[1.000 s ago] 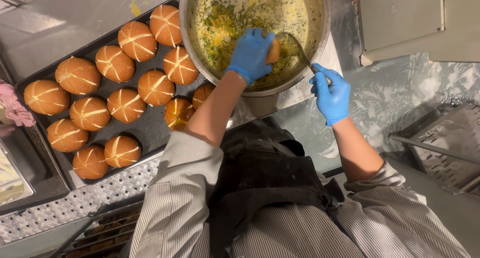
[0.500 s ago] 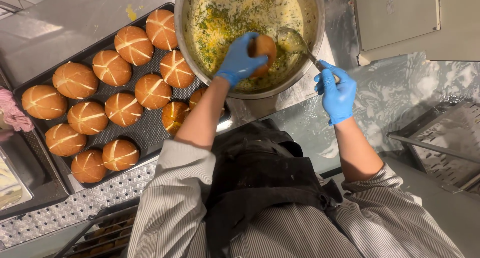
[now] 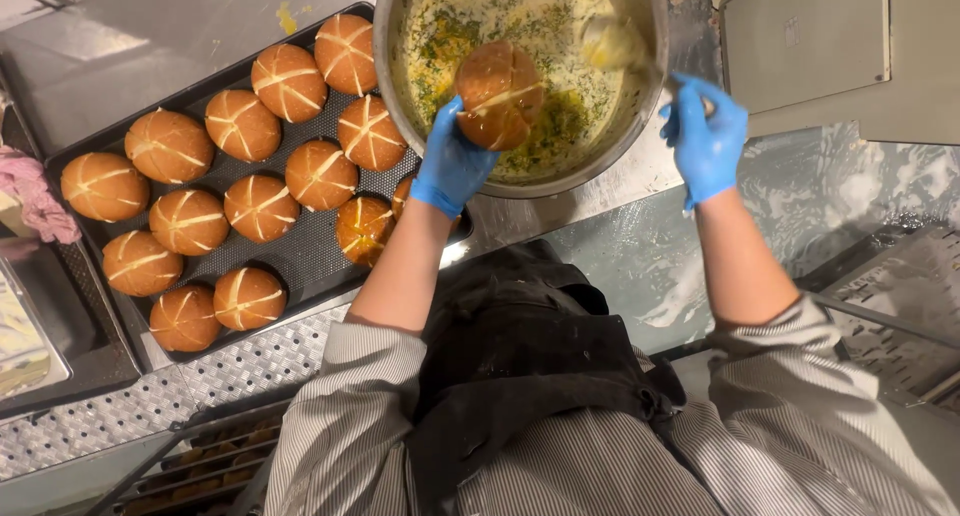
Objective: Dipping cross-cut bread rolls into a garlic herb butter mixture and arranging them on a baking tray.
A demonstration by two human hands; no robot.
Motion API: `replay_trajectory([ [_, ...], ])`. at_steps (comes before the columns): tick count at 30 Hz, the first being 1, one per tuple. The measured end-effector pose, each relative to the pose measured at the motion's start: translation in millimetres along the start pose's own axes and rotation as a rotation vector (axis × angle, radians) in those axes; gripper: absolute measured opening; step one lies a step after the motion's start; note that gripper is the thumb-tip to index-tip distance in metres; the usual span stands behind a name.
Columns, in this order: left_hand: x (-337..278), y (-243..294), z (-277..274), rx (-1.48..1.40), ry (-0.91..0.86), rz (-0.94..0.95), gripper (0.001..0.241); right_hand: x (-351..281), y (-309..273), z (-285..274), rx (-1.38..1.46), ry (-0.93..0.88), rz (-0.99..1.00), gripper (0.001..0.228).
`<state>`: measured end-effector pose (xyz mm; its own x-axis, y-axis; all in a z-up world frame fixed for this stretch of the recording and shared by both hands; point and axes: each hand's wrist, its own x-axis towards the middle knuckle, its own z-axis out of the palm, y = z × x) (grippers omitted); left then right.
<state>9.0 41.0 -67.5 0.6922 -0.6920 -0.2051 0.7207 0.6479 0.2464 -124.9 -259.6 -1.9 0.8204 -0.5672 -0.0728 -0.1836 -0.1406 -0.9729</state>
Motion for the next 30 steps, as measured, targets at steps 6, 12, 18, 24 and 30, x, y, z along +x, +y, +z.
replay_trajectory([
  [6, -73, 19, 35, 0.033, 0.095, 0.013, 0.057, 68, 38, 33, -0.197, -0.105, -0.19, 0.029],
  [12, -149, 44, -17, -0.108, 0.148, 0.204, 0.062, 80, 61, 92, 0.123, -0.16, 0.053, 0.025],
  [18, -200, 70, -34, -0.193, 0.253, 0.294, 0.061, 46, 24, 87, 0.222, -0.267, 0.309, 0.016],
  [24, -221, 74, -57, -0.31, 0.333, 0.332, 0.059, 55, -4, 30, -0.179, -0.254, -0.133, 0.021],
  [30, -219, 64, -54, -0.295, 0.324, 0.334, 0.06, 49, 14, 1, -0.624, -0.267, -0.398, 0.02],
])
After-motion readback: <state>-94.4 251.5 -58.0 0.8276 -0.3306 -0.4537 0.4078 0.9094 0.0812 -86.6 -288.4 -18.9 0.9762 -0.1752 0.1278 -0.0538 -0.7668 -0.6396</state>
